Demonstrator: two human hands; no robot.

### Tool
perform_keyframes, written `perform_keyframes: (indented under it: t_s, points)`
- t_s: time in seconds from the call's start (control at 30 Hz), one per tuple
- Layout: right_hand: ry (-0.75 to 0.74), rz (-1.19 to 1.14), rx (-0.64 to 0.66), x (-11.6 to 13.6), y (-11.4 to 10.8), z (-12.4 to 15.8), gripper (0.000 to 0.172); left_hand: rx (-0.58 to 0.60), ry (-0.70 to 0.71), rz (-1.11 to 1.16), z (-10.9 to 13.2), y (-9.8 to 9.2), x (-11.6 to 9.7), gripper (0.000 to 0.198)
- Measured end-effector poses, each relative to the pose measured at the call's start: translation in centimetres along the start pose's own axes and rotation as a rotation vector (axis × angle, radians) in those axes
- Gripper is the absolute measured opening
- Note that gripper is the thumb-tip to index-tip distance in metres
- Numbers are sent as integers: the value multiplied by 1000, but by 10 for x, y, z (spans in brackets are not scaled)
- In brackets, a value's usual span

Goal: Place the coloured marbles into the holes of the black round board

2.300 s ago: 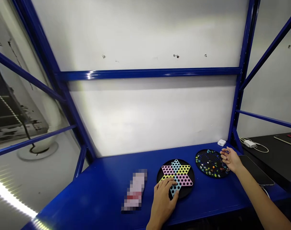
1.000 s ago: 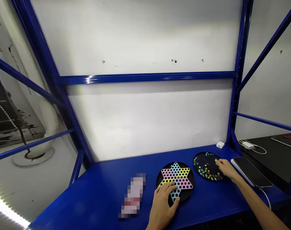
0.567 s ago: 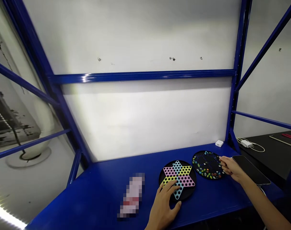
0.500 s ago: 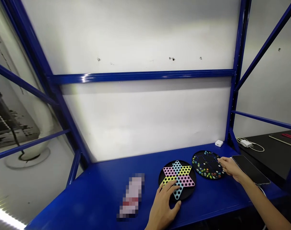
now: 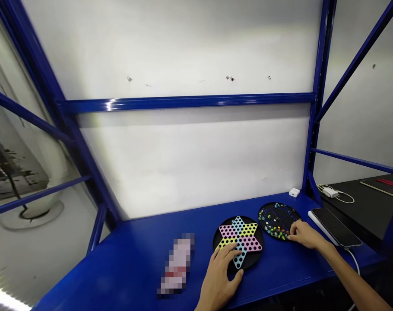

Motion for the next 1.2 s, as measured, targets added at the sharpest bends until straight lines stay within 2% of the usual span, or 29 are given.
perform_keyframes:
  t_s: [0.13, 0.23, 0.33, 0.47, 0.57, 0.63, 0.7, 0.83, 0.93, 1.07, 1.2]
  points:
    - [-71, -46, 43, 13, -2, -1, 27, 7, -17, 5, 1, 2, 2, 40]
    - [-65, -277, -58, 29, -17, -2, 39, 8, -22, 9, 1, 3, 4, 39]
    - [-64, -405, -173, 57, -24, -4, 40, -11, -15, 9, 0, 1, 3, 39]
    - [-166, -198, -116, 114, 4, -10, 29, -24, -11, 9, 0, -2, 1, 38]
    - [-174, 1, -81, 137, 29, -12, 16, -27, -7, 10, 2, -3, -1, 37]
    - [-166, 52, -76, 141, 40, -13, 14, -37, -6, 11, 2, -4, -1, 36]
    - [-166, 27, -80, 142, 45, -15, 21, -41, -15, 15, 3, -4, 0, 36]
    - [-214, -204, -127, 147, 46, -21, 42, -40, -35, 23, 2, -2, 4, 36]
    - [-238, -413, -183, 155, 47, -26, 51, -30, -36, 29, 2, 0, 4, 36]
    - [-203, -545, -191, 165, 55, -30, 57, -38, -27, 29, 2, -2, 1, 36]
    - [-241, -528, -210, 172, 56, -22, 58, -34, -33, 39, 2, -3, 1, 33]
Point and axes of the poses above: each hand's wrist, its own z-axis away from the middle knuckle, its own y-axis out of the palm, x = y × z, the point moved 9 cm from there along -z, towards the middle knuckle, and after that the axes turned 12 degrees about z, right-handed, at the moved point
